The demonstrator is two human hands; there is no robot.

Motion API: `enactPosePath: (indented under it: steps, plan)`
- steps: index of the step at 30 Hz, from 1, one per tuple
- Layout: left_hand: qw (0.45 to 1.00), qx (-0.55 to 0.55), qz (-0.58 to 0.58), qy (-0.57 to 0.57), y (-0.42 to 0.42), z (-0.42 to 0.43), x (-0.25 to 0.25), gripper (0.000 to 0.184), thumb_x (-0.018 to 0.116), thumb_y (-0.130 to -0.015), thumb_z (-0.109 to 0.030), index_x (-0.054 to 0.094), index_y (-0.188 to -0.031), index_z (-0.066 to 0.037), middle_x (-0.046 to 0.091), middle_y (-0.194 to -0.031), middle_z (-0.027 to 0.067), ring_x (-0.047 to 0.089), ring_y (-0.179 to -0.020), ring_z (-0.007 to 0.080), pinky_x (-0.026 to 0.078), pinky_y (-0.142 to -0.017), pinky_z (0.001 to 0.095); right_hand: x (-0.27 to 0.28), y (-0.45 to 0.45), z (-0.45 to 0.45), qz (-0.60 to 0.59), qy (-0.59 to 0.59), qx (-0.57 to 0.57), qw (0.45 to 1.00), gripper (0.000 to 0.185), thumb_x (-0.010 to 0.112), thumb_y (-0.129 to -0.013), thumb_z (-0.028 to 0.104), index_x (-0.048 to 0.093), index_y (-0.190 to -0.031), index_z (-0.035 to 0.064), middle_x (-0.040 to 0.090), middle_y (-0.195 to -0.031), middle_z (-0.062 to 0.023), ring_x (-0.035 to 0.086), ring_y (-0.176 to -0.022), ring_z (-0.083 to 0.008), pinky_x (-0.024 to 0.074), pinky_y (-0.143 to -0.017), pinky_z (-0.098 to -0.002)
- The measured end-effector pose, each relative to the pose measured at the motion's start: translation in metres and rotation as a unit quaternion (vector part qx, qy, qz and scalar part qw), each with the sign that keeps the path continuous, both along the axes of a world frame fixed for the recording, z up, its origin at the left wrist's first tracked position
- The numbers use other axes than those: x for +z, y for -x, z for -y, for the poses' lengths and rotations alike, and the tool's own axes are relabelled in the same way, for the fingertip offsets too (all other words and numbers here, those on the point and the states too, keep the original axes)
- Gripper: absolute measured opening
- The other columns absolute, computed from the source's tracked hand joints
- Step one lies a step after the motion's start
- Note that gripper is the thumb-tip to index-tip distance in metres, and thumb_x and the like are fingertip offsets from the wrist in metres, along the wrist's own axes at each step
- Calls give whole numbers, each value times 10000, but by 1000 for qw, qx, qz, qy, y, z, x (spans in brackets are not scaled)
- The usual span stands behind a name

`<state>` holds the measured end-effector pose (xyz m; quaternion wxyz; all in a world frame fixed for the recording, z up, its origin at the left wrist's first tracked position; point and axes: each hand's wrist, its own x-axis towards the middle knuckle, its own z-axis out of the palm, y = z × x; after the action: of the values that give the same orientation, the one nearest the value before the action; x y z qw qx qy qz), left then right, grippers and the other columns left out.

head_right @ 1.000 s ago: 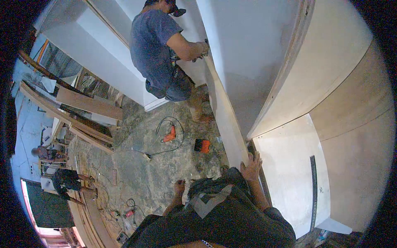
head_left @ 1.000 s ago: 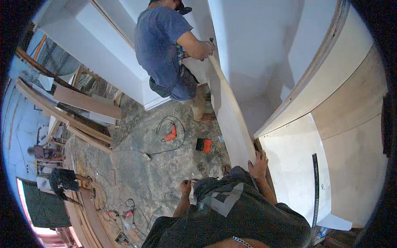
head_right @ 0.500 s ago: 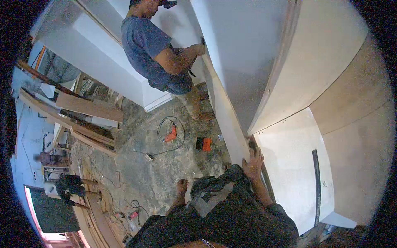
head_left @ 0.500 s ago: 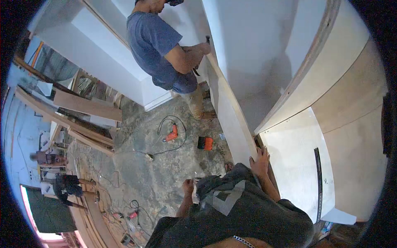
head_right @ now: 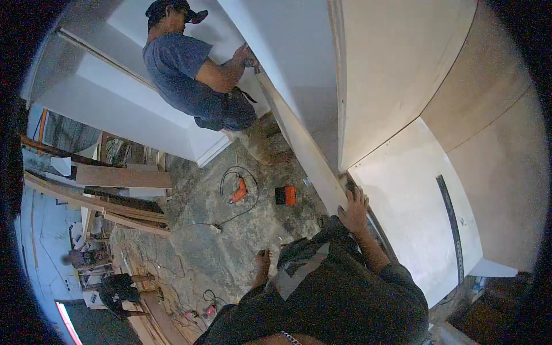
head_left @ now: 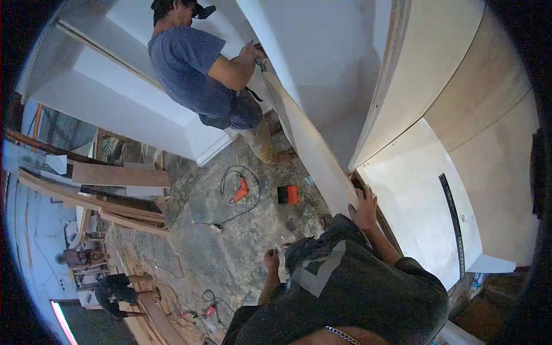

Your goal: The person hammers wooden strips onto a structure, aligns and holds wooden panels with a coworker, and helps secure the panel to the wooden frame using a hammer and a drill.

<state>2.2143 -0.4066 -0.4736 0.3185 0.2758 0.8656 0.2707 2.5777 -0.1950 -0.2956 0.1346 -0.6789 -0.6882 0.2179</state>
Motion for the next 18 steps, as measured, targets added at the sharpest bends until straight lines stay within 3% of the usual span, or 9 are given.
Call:
enactPosePath:
  steps: [5, 7, 10, 13, 15, 18]
  plan:
    - [999, 26, 18, 20, -10, -9, 28, 278, 604, -782, -270, 610, -786, 8, 631, -706, 125, 614, -669, 226, 463, -627, 337, 3, 0, 0, -4, -1, 5, 1000, 577, 567, -715, 290, 378, -1200, 41, 268, -1312, -241, 186, -1255, -395, 143, -1005, -557]
    - [999, -33, -36, 6, -11, -9, 35, 270, 602, -788, -262, 607, -772, 7, 630, -698, 121, 611, -658, 211, 460, -613, 330, 2, -1, 0, -5, -1, 6, 1000, 576, 564, -715, 292, 379, -1198, 39, 268, -1311, -243, 187, -1254, -396, 141, -1005, -558]
    - [1000, 4, -24, -1, -15, -13, 36, 265, 599, -788, -257, 614, -768, 6, 627, -685, 128, 613, -645, 222, 463, -612, 331, 0, -1, 0, 4, -7, 2, 1000, 573, 556, -717, 297, 380, -1194, 33, 274, -1305, -245, 188, -1252, -398, 140, -1003, -562]
    - [997, -31, -70, -2, -21, -15, 48, 269, 593, -788, -258, 619, -776, 10, 627, -681, 138, 617, -646, 240, 466, -618, 337, -1, -1, 0, -7, -17, 6, 1000, 569, 558, -714, 298, 387, -1184, 28, 276, -1302, -248, 187, -1252, -403, 140, -1001, -565]
    - [999, -18, -42, -11, -12, -9, 22, 277, 591, -787, -263, 620, -786, 13, 627, -685, 145, 618, -652, 249, 468, -623, 341, -1, -1, 0, -8, -22, 6, 1000, 565, 570, -707, 290, 391, -1177, 32, 274, -1304, -248, 188, -1251, -406, 143, -998, -568]
    - [1000, -7, -15, -26, -13, -9, 23, 290, 591, -784, -273, 622, -796, 15, 627, -694, 156, 619, -662, 262, 469, -630, 348, 0, 0, -1, -8, -10, -2, 1000, 566, 577, -702, 280, 392, -1179, 39, 274, -1304, -248, 188, -1250, -408, 146, -996, -571]
